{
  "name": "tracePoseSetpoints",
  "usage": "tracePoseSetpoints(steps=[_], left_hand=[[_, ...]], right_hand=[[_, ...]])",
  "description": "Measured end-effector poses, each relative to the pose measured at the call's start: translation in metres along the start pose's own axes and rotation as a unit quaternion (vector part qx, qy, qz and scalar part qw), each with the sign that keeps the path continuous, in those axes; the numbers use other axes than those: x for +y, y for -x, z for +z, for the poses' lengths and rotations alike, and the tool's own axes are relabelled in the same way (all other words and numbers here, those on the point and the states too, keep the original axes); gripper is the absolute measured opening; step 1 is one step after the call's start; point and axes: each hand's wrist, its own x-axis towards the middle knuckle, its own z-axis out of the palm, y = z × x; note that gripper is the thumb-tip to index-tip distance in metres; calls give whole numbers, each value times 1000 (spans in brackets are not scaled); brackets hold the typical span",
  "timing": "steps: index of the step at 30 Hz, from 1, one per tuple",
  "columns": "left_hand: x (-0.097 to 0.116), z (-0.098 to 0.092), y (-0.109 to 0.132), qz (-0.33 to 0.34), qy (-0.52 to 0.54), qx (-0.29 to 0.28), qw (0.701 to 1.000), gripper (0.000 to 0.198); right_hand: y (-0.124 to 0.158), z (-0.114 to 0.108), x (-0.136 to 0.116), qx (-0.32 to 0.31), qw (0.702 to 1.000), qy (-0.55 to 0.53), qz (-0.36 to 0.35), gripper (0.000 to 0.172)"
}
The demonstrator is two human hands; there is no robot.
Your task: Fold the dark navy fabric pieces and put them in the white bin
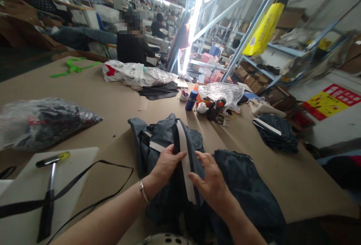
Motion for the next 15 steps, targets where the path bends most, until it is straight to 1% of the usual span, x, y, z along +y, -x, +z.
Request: tracePoseSetpoints(steps=[2, 3, 5, 7, 8, 9, 10, 11, 12, 13, 14, 15], left_hand=[[4, 10, 7, 17, -9, -20, 1000, 30], [5, 13, 10, 18, -14, -22, 999, 30], [6, 13, 14, 15, -24, -11, 1000, 33], [5, 7, 15, 17, -41, -1, 999, 37], [5, 2, 15, 22, -62, 5, 998, 39], [6, -2, 15, 38, -97, 24, 994, 41], [9, -7, 16, 74, -146, 58, 985, 43], [14, -11, 17, 134, -207, 106, 963, 47], [22, -13, 18, 210, -276, 156, 925, 53], [31, -14, 20, 291, -349, 193, 870, 59], [41, -14, 22, 360, -419, 201, 809, 62], [52, -12, 24, 406, -483, 174, 756, 63]], right_hand=[[-7, 21, -13, -28, 999, 11, 12, 63], [-8, 30, -12, -29, 999, 8, 18, 64], [-6, 44, -2, -31, 999, -5, 16, 62], [-2, 49, 10, -44, 999, -15, 4, 61], [-1, 48, 15, -55, 998, -16, 0, 58], [-2, 44, 19, -65, 998, -11, 2, 53], [-5, 38, 20, -75, 997, 4, 7, 47], [-10, 30, 20, -87, 996, 31, 10, 42], [-17, 19, 18, -103, 992, 74, 9, 38], [-24, 7, 15, -124, 984, 128, -3, 36], [-33, -5, 11, -150, 971, 186, -25, 34], [-42, -16, 6, -178, 953, 237, -58, 32]])
